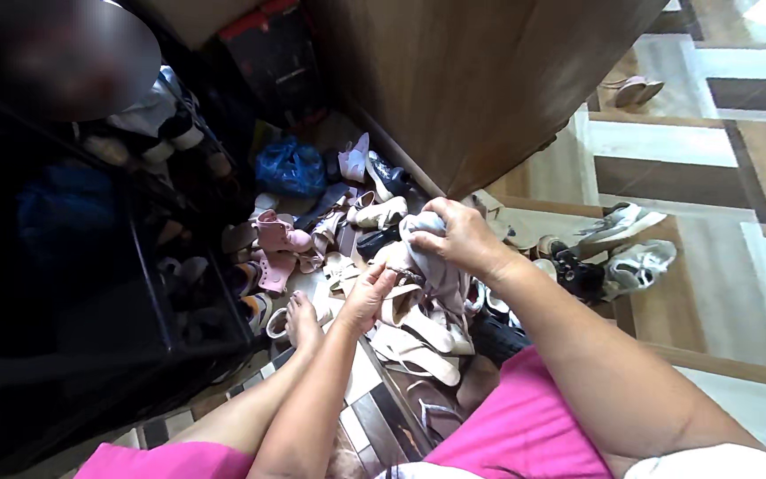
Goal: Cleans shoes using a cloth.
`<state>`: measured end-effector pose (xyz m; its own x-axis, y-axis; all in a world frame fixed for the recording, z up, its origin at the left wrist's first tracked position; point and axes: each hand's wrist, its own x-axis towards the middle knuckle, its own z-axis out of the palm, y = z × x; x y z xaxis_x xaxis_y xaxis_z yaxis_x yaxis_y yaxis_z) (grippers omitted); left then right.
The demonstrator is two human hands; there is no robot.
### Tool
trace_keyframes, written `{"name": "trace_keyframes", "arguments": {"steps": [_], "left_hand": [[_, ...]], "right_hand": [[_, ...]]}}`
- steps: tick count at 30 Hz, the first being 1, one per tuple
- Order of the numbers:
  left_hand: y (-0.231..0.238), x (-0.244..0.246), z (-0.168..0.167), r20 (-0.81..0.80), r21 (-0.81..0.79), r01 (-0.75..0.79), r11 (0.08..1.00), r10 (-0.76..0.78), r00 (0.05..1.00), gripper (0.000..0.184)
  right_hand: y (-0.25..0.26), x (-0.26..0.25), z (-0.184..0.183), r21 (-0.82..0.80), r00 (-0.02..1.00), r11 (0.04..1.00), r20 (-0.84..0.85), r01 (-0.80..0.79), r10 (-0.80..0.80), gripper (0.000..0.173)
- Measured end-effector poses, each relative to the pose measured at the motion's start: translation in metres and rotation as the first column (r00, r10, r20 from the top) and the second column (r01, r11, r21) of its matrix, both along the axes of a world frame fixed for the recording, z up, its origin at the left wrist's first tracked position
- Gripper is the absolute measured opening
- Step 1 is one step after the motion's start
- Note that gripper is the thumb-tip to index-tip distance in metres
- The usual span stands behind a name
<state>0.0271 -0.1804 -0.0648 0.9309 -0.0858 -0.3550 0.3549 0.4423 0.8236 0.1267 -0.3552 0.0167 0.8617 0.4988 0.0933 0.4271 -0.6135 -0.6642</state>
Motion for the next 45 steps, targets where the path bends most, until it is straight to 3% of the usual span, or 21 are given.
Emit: {"name": "trace_keyframes", "arguments": {"steps": [4,9,12,15,21,26,32,36,39,42,45], "left_hand": [[-0.005,0.001,0.005,0.022,0.053,0.031,0.998,-0.032,0.999,0.037],[-0.003,0.002,0.002,0.017,0.099,0.040,0.994,-0.042,0.999,0.041],[-0.003,0.004,0.003,0.026,0.105,0.026,0.994,-0.029,0.999,0.040],[-0.005,0.003,0.005,0.003,0.106,0.017,0.994,-0.017,1.000,0.037],[-0.007,0.001,0.006,-0.049,0.069,0.040,0.997,-0.037,0.998,0.038],[-0.006,0.002,0.002,-0.047,0.078,0.058,0.995,-0.055,0.997,0.036],[0.000,0.001,-0.004,-0.017,0.064,0.091,0.994,-0.090,0.996,0.037],[-0.002,-0.002,-0.008,0.031,0.109,0.122,0.987,-0.126,0.992,0.040],[-0.004,-0.004,-0.008,0.043,0.137,0.146,0.980,-0.154,0.987,0.041],[-0.002,-0.005,-0.011,0.074,0.100,0.159,0.982,-0.166,0.983,0.039],[0.000,-0.007,-0.008,0.050,-0.015,0.108,0.994,-0.107,0.993,0.035]], "right_hand": [[0.007,0.001,-0.014,-0.068,0.997,0.995,-0.032,-0.078,0.076,0.043],[-0.001,0.009,-0.009,-0.129,0.994,0.986,-0.014,0.105,-0.108,0.050],[0.002,0.001,-0.006,-0.062,1.000,0.998,0.005,0.001,0.000,0.052],[0.006,-0.002,-0.014,-0.097,0.991,0.987,-0.055,-0.130,0.125,0.049],[0.000,0.007,-0.016,-0.119,0.993,0.989,-0.093,-0.083,0.072,0.053],[-0.003,0.009,-0.012,-0.157,0.981,0.979,-0.160,-0.133,0.107,0.054],[-0.020,0.021,-0.001,-0.141,0.992,0.990,-0.117,0.025,-0.042,0.054],[-0.010,0.009,-0.005,-0.047,0.986,0.991,-0.119,-0.123,0.117,0.053],[-0.007,0.011,-0.015,-0.060,0.951,0.968,-0.214,-0.242,0.224,0.053],[-0.013,0.023,-0.017,-0.059,0.915,0.987,-0.386,-0.148,0.115,0.051],[-0.014,0.022,-0.009,0.104,0.856,0.993,-0.517,0.060,0.002,0.043]]}}
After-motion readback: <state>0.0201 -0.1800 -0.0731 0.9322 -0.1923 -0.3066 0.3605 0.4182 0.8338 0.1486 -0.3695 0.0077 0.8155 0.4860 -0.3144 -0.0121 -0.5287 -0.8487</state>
